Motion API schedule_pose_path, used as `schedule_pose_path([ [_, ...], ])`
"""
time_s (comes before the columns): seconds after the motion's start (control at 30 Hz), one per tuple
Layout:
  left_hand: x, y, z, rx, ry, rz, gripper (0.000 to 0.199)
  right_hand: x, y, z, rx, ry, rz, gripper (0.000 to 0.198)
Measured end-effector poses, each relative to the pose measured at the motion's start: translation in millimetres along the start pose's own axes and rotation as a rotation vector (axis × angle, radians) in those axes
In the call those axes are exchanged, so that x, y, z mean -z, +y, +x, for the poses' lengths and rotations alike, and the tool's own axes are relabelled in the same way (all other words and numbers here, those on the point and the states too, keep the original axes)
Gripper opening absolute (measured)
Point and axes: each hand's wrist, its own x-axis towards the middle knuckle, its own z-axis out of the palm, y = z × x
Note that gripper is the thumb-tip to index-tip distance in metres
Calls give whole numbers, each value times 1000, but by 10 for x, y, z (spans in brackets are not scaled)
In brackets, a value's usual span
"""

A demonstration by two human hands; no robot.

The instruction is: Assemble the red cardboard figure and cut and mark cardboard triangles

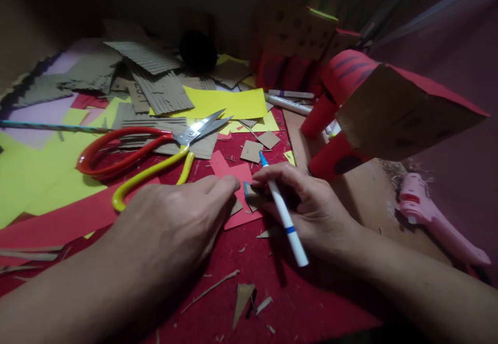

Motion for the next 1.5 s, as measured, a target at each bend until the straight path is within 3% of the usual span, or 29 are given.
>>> schedule_pose_path([
  [0.2, 67, 34, 134, -1, 44, -187, 24, 9, -26, -12, -68, -34, 126, 19],
  [0.37, 45, 20, 174, 38, 9, -247, 26, 77, -146, -51, -222, 62, 327, 16],
  [0.53, 40, 12, 199, 133, -55, -315, 30, 122, -176, -61, -348, 144, 331, 24],
  [0.63, 34, 9, 208, 133, -62, -328, 31, 103, -163, -45, -363, 186, 403, 10],
  [0.8, 48, 18, 226, 137, -114, -316, 32, 97, -191, -31, -428, 100, 491, 8],
  [0.93, 76, -4, 256, 153, -166, -342, 36, 110, -194, -36, -417, 26, 443, 11],
  [1.1, 87, -46, 295, 184, -208, -348, 37, 80, -190, -51, -347, 52, 318, 12],
  [1.5, 90, -55, 301, 267, -323, -350, 39, 53, -188, -27, -368, -19, 344, 16],
])
